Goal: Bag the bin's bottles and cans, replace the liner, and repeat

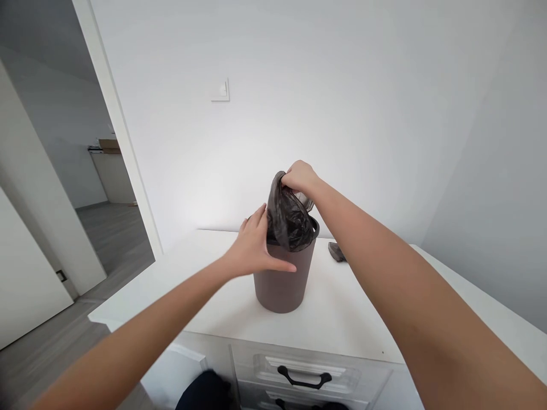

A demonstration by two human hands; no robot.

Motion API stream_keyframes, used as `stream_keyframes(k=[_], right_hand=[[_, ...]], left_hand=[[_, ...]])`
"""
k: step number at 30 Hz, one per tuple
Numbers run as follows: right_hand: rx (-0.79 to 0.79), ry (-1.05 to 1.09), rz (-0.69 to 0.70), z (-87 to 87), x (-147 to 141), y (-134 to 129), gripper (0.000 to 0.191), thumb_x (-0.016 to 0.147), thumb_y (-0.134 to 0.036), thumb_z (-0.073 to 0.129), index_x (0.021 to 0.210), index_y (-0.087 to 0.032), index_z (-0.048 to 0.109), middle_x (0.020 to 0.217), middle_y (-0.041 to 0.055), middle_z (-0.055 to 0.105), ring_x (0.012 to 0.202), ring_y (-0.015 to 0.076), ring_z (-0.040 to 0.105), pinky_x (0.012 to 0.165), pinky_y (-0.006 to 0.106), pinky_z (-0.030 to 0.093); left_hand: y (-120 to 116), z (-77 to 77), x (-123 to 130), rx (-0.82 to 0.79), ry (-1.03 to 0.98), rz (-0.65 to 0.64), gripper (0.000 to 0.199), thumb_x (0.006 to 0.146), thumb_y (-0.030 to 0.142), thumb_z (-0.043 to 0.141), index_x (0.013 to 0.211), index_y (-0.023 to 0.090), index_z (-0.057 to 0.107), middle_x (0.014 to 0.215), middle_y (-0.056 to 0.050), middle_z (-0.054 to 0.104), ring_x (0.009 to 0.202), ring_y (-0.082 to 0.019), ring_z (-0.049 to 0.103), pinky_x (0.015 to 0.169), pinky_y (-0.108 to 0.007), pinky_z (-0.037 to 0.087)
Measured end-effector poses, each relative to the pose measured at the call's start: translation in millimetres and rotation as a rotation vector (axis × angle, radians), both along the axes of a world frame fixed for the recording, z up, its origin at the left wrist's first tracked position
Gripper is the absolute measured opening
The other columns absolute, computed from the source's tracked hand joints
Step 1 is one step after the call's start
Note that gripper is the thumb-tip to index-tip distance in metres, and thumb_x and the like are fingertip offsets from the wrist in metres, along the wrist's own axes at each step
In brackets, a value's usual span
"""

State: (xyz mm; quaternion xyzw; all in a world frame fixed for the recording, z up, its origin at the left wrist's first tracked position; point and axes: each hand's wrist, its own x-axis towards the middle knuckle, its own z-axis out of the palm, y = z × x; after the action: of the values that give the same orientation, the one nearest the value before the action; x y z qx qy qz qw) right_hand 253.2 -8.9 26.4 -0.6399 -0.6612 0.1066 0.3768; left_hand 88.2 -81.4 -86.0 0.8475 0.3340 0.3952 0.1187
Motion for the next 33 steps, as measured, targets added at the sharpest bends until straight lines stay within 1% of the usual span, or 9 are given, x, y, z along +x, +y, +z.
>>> stream_keyframes(k=[4, 9, 14, 19, 22, 25, 27, 30, 33], right_hand=[[-0.042, 0.002, -0.07, 4.3, 2, 2, 0.029, 0.069, -0.011, 0.062, 0.05, -0.022, 0.042, 0.047, 0.0029, 0.044, 0.053, 0.0197, 0.053, 0.054, 0.032, 0.041], [-0.062, 0.076, -0.058, 6.4, 4, -14, 0.026, 0.07, -0.007, 0.062, 0.052, -0.02, 0.048, 0.052, 0.004, 0.051, 0.059, 0.0203, 0.059, 0.061, 0.033, 0.047], [-0.126, 0.201, 0.048, 0.0, 17, -23, 0.02, 0.066, -0.01, 0.072, 0.054, -0.016, 0.057, 0.048, 0.0042, 0.056, 0.054, 0.0166, 0.056, 0.055, 0.028, 0.049], [-0.18, 0.22, 0.266, -8.6, 39, -27, 0.022, 0.07, -0.024, 0.077, 0.056, -0.017, 0.061, 0.06, 0.0059, 0.064, 0.064, 0.0159, 0.06, 0.06, 0.026, 0.049], [-0.159, 0.077, 0.368, -14.3, 44, -32, 0.033, 0.069, -0.044, 0.079, 0.06, -0.017, 0.061, 0.062, 0.0033, 0.062, 0.062, 0.0131, 0.056, 0.059, 0.025, 0.044], [-0.126, -0.078, 0.413, -21.5, 42, -33, 0.042, 0.064, -0.056, 0.078, 0.061, -0.019, 0.058, 0.058, -0.0008, 0.054, 0.057, 0.0111, 0.048, 0.052, 0.024, 0.036], [-0.093, -0.209, 0.382, -25.9, 40, -31, 0.039, 0.062, -0.049, 0.08, 0.059, -0.019, 0.056, 0.058, -0.0017, 0.052, 0.056, 0.0114, 0.046, 0.05, 0.025, 0.032], [-0.027, -0.351, 0.274, -30.7, 42, -30, 0.024, 0.059, -0.029, 0.078, 0.058, -0.019, 0.056, 0.076, 0.003, 0.06, 0.066, 0.0152, 0.052, 0.052, 0.026, 0.036], [0.02, -0.212, 0.253, -36.9, 56, -32, 0.014, 0.058, -0.02, 0.071, 0.068, -0.018, 0.062, 0.104, 0.0073, 0.062, 0.081, 0.0192, 0.059, 0.061, 0.027, 0.044]], left_hand=[[-5, -3.9, 23, 0.141, -0.083, 0.13, 0.104, 0.071, 0.037, 0.074, 0.154, 0.035, 0.011, 0.157, -0.012, 0.029, 0.14, -0.038, 0.032, 0.112, -0.058, 0.026], [28, 11.2, 20, 0.15, -0.182, 0.097, 0.057, 0.076, 0.008, 0.051, 0.126, 0.032, 0.059, 0.142, 0.0, 0.053, 0.128, -0.028, 0.05, 0.109, -0.044, 0.038], [69, 32.5, -10, -0.194, -0.748, -0.043, 0.029, 0.087, 0.023, 0.05, 0.111, 0.022, 0.067, 0.119, -0.004, 0.069, 0.113, -0.021, 0.061, 0.101, -0.036, 0.047], [88, 50.5, -36, -0.513, -1.153, -0.339, 0.022, 0.095, 0.038, 0.052, 0.097, 0.018, 0.063, 0.09, -0.004, 0.071, 0.089, -0.015, 0.067, 0.087, -0.029, 0.053], [89, 63.2, -41, -0.605, -1.222, -0.387, 0.025, 0.096, 0.038, 0.052, 0.079, 0.021, 0.054, 0.052, 0.006, 0.047, 0.05, -0.008, 0.053, 0.068, -0.021, 0.054], [86, 77.9, -41, -0.661, -1.166, -0.379, 0.03, 0.099, 0.032, 0.047, 0.071, 0.021, 0.046, 0.048, 0.01, 0.022, 0.035, -0.004, 0.027, 0.041, -0.013, 0.035], [84, 85.7, -42, -0.681, -1.135, -0.366, 0.031, 0.1, 0.026, 0.042, 0.07, 0.02, 0.044, 0.049, 0.01, 0.018, 0.034, -0.004, 0.021, 0.035, -0.014, 0.021], [82, 90.6, -46, -0.687, -1.121, -0.358, 0.031, 0.101, 0.021, 0.037, 0.071, 0.018, 0.045, 0.049, 0.01, 0.018, 0.034, -0.004, 0.021, 0.034, -0.016, 0.016], [82, 89.1, -54, -0.682, -1.116, -0.323, 0.032, 0.101, 0.021, 0.036, 0.071, 0.018, 0.045, 0.049, 0.01, 0.019, 0.034, -0.004, 0.021, 0.034, -0.017, 0.016]])
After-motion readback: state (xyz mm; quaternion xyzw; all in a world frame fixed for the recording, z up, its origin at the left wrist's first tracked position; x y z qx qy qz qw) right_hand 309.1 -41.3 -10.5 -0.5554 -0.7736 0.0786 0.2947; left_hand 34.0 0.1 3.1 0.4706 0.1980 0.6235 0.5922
